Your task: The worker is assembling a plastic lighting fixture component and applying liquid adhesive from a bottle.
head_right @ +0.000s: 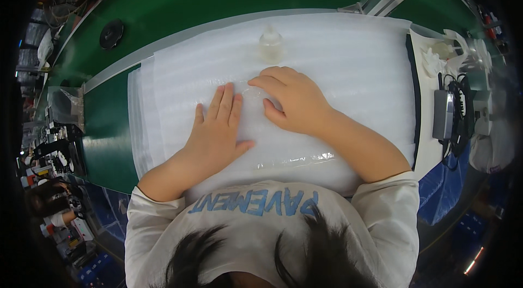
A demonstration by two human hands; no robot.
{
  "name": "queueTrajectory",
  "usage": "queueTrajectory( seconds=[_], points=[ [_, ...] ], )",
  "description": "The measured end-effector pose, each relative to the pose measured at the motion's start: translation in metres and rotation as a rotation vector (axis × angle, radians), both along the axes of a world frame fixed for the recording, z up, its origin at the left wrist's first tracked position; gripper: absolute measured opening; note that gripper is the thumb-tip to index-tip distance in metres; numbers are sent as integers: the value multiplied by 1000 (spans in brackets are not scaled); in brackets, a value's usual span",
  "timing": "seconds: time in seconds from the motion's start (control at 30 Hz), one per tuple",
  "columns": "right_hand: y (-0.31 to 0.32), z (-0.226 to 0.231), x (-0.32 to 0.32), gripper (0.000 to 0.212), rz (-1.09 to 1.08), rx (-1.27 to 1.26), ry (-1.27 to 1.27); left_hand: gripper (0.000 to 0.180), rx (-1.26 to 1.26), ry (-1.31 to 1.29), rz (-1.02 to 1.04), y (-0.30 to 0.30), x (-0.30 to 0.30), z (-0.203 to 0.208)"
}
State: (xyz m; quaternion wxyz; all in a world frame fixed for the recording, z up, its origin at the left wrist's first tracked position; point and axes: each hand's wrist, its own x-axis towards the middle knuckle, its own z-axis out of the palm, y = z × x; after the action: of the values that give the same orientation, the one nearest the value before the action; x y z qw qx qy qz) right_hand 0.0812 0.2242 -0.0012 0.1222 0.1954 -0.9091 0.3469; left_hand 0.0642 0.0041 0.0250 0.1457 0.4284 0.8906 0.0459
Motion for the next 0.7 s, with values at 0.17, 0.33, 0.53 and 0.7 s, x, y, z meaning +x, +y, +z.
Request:
queueTrajectory(
  seconds=[0.17, 0.33, 0.53, 0.7],
  points=[
    [16, -1, -5, 41, 95, -56, -126, 92, 9, -3, 5, -1, 2, -2],
    [16, 1, -6, 44, 125, 11, -131, 94, -7, -11, 2, 2, 0, 2],
    [18, 1, -6, 47, 130, 21, -139, 98, -12, -29, 15, 5, 3, 2],
    [18, 2, -7, 45, 141, 30, -118, 99, -29, 6, 33, 7, 4, 1]
  ],
)
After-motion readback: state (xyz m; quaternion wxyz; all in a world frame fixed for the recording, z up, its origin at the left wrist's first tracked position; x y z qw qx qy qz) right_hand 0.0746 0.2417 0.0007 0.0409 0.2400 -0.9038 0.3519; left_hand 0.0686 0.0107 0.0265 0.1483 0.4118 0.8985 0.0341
